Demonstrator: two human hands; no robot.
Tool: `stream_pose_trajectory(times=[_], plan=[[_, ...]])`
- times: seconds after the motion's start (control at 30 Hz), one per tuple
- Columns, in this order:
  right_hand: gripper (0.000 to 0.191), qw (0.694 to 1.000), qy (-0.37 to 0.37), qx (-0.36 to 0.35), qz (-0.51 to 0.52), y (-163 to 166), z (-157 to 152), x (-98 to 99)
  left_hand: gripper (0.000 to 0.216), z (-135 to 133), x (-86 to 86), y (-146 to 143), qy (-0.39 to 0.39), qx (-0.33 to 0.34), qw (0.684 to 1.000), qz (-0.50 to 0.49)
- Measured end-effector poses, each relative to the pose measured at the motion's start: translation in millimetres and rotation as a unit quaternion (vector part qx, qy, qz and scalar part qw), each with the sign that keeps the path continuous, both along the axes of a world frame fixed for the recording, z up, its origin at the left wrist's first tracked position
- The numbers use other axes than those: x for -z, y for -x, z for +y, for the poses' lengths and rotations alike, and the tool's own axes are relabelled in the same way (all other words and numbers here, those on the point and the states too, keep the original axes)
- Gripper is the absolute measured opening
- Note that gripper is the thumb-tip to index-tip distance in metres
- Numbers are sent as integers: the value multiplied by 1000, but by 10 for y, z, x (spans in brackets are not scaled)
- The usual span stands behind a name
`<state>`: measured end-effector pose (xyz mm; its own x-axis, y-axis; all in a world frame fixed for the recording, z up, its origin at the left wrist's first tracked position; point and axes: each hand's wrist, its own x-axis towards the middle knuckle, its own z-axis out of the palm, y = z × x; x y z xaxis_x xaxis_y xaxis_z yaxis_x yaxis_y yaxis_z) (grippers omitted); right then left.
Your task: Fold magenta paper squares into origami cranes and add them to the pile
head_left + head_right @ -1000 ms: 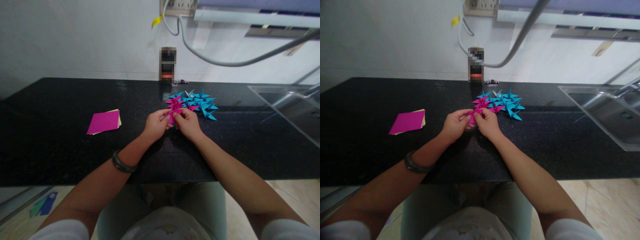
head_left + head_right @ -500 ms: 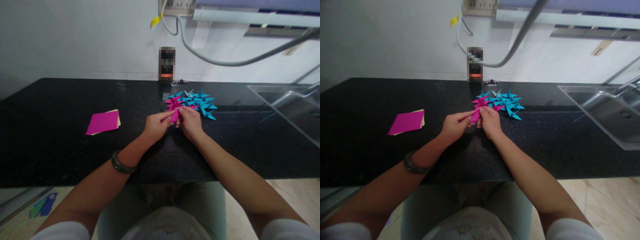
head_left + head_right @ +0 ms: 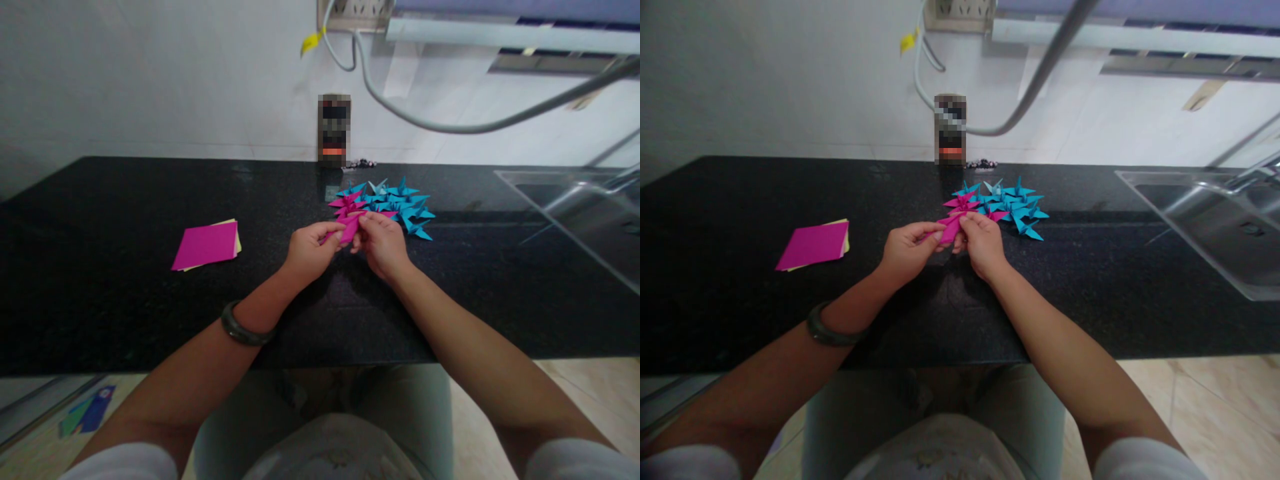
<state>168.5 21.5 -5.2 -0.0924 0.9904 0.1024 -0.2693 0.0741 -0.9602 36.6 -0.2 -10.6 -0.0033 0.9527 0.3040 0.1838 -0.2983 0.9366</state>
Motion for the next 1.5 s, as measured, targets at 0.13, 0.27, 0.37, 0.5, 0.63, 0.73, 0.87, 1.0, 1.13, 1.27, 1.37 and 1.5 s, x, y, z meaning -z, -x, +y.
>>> stream_pose_trajectory(times=[0.13,0.27,0.37,0.5,0.63,0.73,0.87,1.0,1.13,1.27,1.37,1.5], plan=[[18,1000,-17,9,-19,7,9,38,23,16,37,17,-8,0,1000,21],[20,999,-30,18,-32,15,13,65,23,-1,23,5,-13,7,1000,20],[21,998,-42,24,-48,20,12,76,25,-15,-5,-13,-3,15,1000,-9],[23,994,-68,36,-75,21,-2,80,39,-11,-27,-25,28,21,999,-39],[25,984,-102,40,-138,14,-27,78,34,-1,-43,-43,129,27,987,-87],[24,973,-129,52,-187,7,-41,79,32,1,-74,-46,200,37,966,-162],[21,967,-137,63,-207,2,-48,75,25,17,-98,4,264,86,930,-240],[19,968,-133,64,-203,3,-55,56,22,31,-82,60,290,121,913,-258],[16,971,-128,67,-192,12,-56,49,22,16,-79,63,277,107,928,-227],[13,978,-112,71,-160,25,-44,64,25,5,-79,37,252,84,946,-187],[13,982,-98,73,-146,27,-35,77,27,13,-60,27,227,62,959,-156],[13,983,-94,64,-143,21,-24,94,27,22,-37,28,213,52,966,-136]])
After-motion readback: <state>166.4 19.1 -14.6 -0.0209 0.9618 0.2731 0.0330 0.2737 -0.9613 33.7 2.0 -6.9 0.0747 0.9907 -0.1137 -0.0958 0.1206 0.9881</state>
